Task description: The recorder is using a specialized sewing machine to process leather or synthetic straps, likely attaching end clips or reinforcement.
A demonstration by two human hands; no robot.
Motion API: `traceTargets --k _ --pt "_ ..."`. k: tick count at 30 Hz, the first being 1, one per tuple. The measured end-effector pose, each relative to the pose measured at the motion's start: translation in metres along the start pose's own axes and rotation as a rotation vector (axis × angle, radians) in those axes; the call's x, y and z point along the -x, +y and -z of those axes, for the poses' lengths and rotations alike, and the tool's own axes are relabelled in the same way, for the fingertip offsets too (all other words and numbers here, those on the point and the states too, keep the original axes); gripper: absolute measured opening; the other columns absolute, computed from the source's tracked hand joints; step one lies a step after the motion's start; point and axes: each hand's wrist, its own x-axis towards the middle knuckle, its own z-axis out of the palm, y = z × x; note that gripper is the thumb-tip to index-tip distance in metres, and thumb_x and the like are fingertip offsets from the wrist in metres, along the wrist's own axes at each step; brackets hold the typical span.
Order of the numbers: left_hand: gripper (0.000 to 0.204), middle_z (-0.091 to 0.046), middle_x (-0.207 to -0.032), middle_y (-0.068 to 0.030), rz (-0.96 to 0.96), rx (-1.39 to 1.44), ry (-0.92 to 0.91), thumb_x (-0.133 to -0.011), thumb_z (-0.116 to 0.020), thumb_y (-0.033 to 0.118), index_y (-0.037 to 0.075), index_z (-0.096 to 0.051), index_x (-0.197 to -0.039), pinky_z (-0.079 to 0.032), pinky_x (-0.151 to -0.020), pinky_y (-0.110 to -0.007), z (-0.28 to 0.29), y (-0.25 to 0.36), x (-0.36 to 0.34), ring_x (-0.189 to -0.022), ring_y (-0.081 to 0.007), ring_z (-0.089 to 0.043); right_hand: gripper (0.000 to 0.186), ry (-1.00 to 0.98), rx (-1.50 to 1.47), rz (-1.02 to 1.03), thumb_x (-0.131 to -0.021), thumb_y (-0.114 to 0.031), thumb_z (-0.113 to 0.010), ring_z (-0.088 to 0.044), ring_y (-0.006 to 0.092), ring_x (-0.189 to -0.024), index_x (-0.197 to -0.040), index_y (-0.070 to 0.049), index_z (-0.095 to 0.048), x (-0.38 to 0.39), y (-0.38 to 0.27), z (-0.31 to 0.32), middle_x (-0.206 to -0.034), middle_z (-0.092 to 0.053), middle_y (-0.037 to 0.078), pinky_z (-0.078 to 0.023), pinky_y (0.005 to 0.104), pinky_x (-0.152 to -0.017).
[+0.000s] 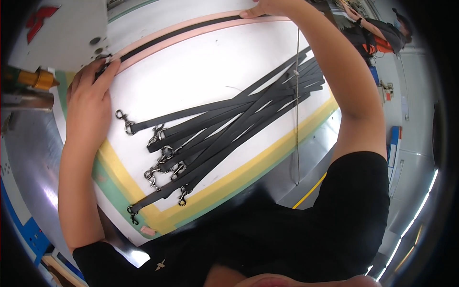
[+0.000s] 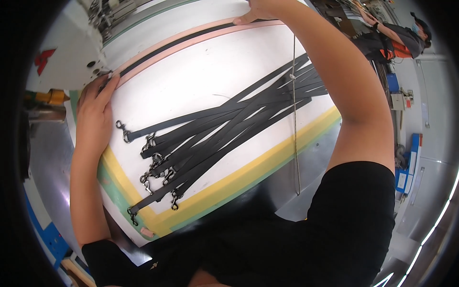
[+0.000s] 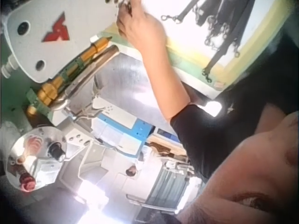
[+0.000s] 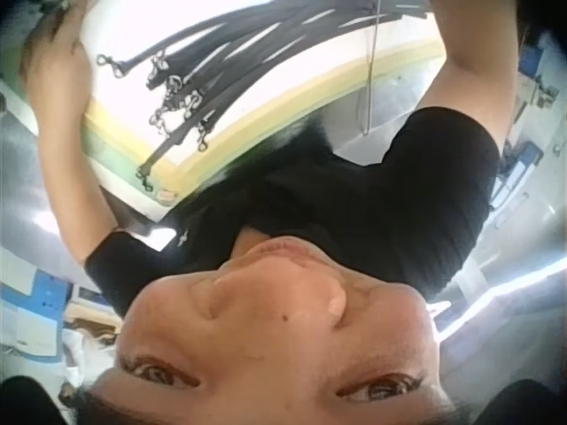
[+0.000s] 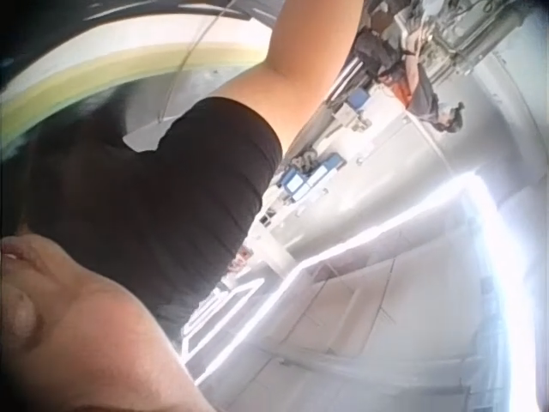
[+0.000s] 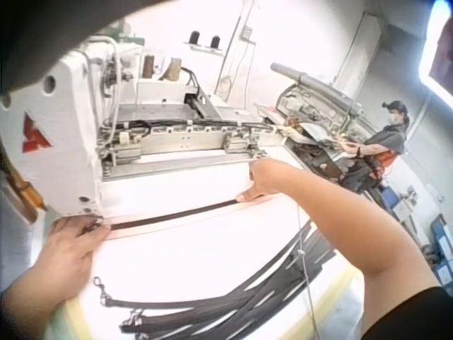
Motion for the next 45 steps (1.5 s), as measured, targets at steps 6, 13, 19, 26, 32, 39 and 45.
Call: traceTargets --k 6,13,19,26,32,39,45 --pt "0.053 -0.062 -0.141 -0.0118 0.009 0.041 -0.049 -0.093 -0.055 -0.003 0.017 -0.067 -0.141 -0.040 -0.116 -0.046 0.009 0.002 -0.013 -0.133 -0.0342 -0.055 0.091 -0.093 0.032 -0.110 -0.065 -0.072 -0.086 -0.072 0.0425 -0.100 -0.109 0.007 -0.075 -0.021 0.079 -0.010 -0.103 -0.075 0.028 -0.056 0.0455 -0.091" --pt "0.055 -0.061 -0.141 -0.0131 0.005 0.078 -0.060 -0.092 -0.056 -0.005 0.017 -0.066 -0.142 -0.040 -0.116 -0.047 0.008 0.001 -0.014 -0.131 -0.0353 -0.055 0.072 -0.139 0.148 -0.234 -0.078 -0.070 -0.079 -0.073 0.0334 -0.097 -0.113 -0.007 -0.081 -0.042 0.144 -0.051 -0.107 -0.075 0.018 -0.057 0.0403 -0.086" --pt "0.054 -0.062 -0.141 -0.0125 0.011 0.094 -0.039 -0.092 -0.057 -0.004 0.017 -0.066 -0.141 -0.042 -0.114 -0.047 0.007 0.001 -0.013 -0.129 -0.0351 -0.057 0.104 -0.179 0.006 -0.346 -0.067 -0.082 -0.080 -0.072 0.0367 -0.091 -0.120 0.007 -0.072 -0.021 0.185 -0.044 -0.106 -0.074 0.027 -0.057 0.0435 -0.082" --pt "0.054 -0.062 -0.139 -0.0150 0.012 0.109 -0.057 -0.091 -0.056 -0.005 0.014 -0.066 -0.141 -0.042 -0.113 -0.046 0.015 0.004 -0.011 -0.129 -0.0368 -0.056 0.056 0.337 -0.235 -0.267 -0.086 -0.050 -0.078 -0.072 0.0412 -0.104 -0.115 -0.002 -0.078 0.018 0.169 -0.063 -0.108 -0.075 0.025 -0.056 0.0440 -0.091" --pt "0.056 -0.061 -0.142 -0.0143 0.048 0.059 -0.066 -0.088 -0.056 -0.002 0.016 -0.066 -0.141 -0.040 -0.115 -0.049 0.011 0.003 -0.007 -0.130 -0.0363 -0.055 0.031 0.456 -0.280 -0.159 -0.096 -0.016 -0.061 -0.067 0.0429 -0.109 -0.122 -0.011 -0.077 0.055 0.105 -0.088 -0.115 -0.070 0.023 -0.052 0.0475 -0.095" --pt "0.051 -0.063 -0.136 -0.0138 -0.011 0.016 0.019 -0.088 -0.060 0.004 0.014 -0.068 -0.137 -0.043 -0.111 -0.048 0.009 0.004 -0.008 -0.125 -0.0346 -0.058 0.031 0.179 0.017 -0.037 -0.092 -0.012 -0.065 -0.068 0.0413 -0.107 -0.119 -0.002 -0.076 0.052 0.101 -0.038 -0.112 -0.072 0.023 -0.052 0.0457 -0.096" --pt "0.041 -0.066 -0.126 -0.0079 -0.036 0.133 0.094 -0.092 -0.067 0.013 0.009 -0.068 -0.132 -0.045 -0.106 -0.046 0.009 -0.002 -0.001 -0.122 -0.0283 -0.059 0.030 0.040 -0.865 0.350 -0.091 -0.016 -0.076 -0.058 0.0123 -0.088 -0.118 -0.003 -0.076 0.034 -0.109 0.014 -0.095 -0.067 0.002 -0.049 0.0288 -0.081"
